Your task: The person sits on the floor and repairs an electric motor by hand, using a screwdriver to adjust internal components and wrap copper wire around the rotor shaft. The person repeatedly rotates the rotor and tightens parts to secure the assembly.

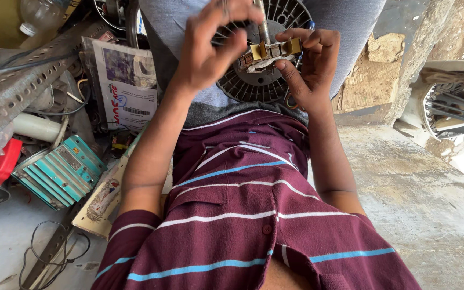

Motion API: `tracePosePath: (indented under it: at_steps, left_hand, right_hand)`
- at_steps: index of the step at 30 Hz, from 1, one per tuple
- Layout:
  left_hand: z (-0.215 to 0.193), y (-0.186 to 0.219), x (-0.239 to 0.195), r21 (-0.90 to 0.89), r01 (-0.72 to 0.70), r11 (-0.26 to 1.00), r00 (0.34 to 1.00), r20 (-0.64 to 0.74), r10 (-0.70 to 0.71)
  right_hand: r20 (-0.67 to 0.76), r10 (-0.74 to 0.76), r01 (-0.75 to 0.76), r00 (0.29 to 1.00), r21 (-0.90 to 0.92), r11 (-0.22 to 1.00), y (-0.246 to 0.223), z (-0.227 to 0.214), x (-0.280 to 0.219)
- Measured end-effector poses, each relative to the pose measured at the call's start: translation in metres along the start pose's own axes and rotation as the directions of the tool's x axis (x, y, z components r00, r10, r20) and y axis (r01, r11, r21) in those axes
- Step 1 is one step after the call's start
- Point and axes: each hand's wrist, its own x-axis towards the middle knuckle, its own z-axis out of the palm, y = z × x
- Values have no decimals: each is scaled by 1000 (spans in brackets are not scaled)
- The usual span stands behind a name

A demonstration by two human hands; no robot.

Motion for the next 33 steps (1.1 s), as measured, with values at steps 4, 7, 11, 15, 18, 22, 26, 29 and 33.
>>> tracePosePath:
  at_steps: [4, 7, 11, 15, 18, 22, 26, 29, 33]
  left_hand:
    - [14, 20, -15, 143, -16, 990, 1000, -13, 18]
    - [25, 24, -23, 191, 61, 980, 998, -40, -55]
    - [30, 21, -28, 154, 101, 983, 994, -68, -91]
    - [32, 22, -30, 138, 117, 983, 991, -85, -106]
    - [35, 24, -30, 158, 142, 977, 987, -103, -127]
    - [37, 26, -31, 150, 168, 974, 981, -121, -150]
    - [36, 26, -28, 198, 115, 973, 990, -99, -96]
    - [27, 25, -20, 266, 32, 963, 993, -115, -2]
    - [4, 17, -4, 341, -32, 940, 999, -31, 45]
  right_hand:
    - [20, -5, 5, 1000, 12, 1000, 3, -2, 1]
    - [13, -8, 8, 1000, -10, 1000, 4, -3, 1]
    - [6, 1, -1, 1000, -5, 1000, 3, -3, -1]
    - [3, 13, -13, 1000, 11, 1000, 1, -2, -2]
    - [2, 15, -15, 1000, 7, 1000, 1, -3, -1]
    - [-2, 14, -14, 1000, 7, 1000, 1, -3, -2]
    - [0, 8, -8, 1000, 3, 1000, 2, -3, -2]
    - [5, -14, 14, 1000, 1, 1000, 3, -3, 1]
    - [18, -22, 22, 1000, -18, 1000, 3, -4, 1]
